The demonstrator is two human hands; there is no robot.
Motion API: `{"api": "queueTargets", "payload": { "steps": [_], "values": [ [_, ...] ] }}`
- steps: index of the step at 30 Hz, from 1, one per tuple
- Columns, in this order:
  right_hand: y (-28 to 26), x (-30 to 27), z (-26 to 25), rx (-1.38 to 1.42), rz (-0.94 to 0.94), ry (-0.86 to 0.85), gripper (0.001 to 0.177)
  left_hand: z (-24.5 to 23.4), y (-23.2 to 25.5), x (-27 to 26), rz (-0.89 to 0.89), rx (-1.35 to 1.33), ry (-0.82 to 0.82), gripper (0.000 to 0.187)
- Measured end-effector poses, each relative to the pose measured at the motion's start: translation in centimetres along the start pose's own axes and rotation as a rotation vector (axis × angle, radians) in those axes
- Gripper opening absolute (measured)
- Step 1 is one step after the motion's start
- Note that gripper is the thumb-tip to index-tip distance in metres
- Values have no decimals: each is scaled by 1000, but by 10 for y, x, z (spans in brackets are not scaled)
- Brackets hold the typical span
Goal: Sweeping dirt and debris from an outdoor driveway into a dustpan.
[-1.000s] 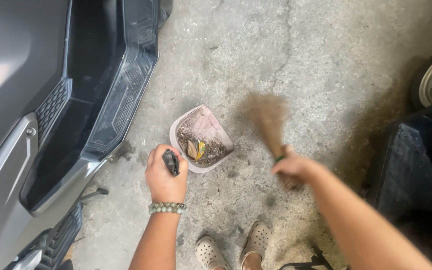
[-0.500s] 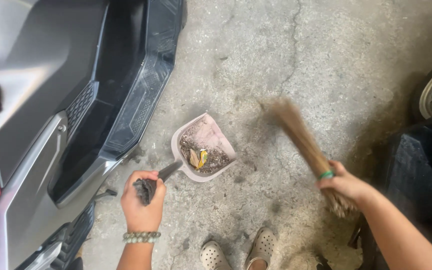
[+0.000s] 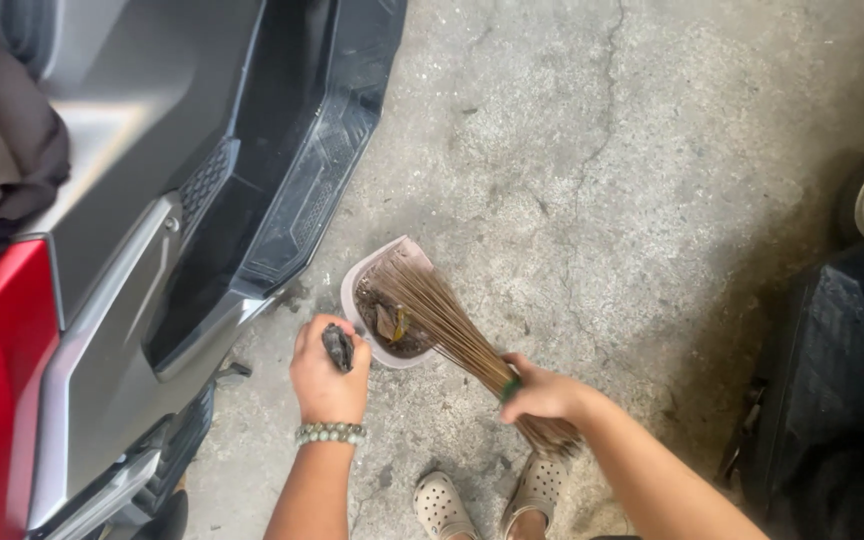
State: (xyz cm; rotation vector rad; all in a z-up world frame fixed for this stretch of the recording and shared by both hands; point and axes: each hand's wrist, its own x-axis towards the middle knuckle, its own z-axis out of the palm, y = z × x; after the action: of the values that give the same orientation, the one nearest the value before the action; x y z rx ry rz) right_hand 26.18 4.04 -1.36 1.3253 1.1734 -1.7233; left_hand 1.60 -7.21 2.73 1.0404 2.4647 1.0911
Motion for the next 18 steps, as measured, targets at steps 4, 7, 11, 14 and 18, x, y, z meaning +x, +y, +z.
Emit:
{"api": "queueTargets", "payload": {
  "steps": [4,7,11,14,18],
  "values": [
    [44,-21,-34,50,-106,37,105,-31,-9,-2,-12,-57,34,19],
    [66,-17,-63,250,16,182,108,-53,-17,-2,-28,-67,22,18],
    [85,36,-73,335,71,383,107,-54,-38,-4,-72,-18,-21,17],
    [20,16,-22,412,183,332,105,-46,-47,-10,-73,3,-13,17],
    [-1,38,42,234,165,149,107,-38,-42,-9,-69,41,-3,16]
  ]
}}
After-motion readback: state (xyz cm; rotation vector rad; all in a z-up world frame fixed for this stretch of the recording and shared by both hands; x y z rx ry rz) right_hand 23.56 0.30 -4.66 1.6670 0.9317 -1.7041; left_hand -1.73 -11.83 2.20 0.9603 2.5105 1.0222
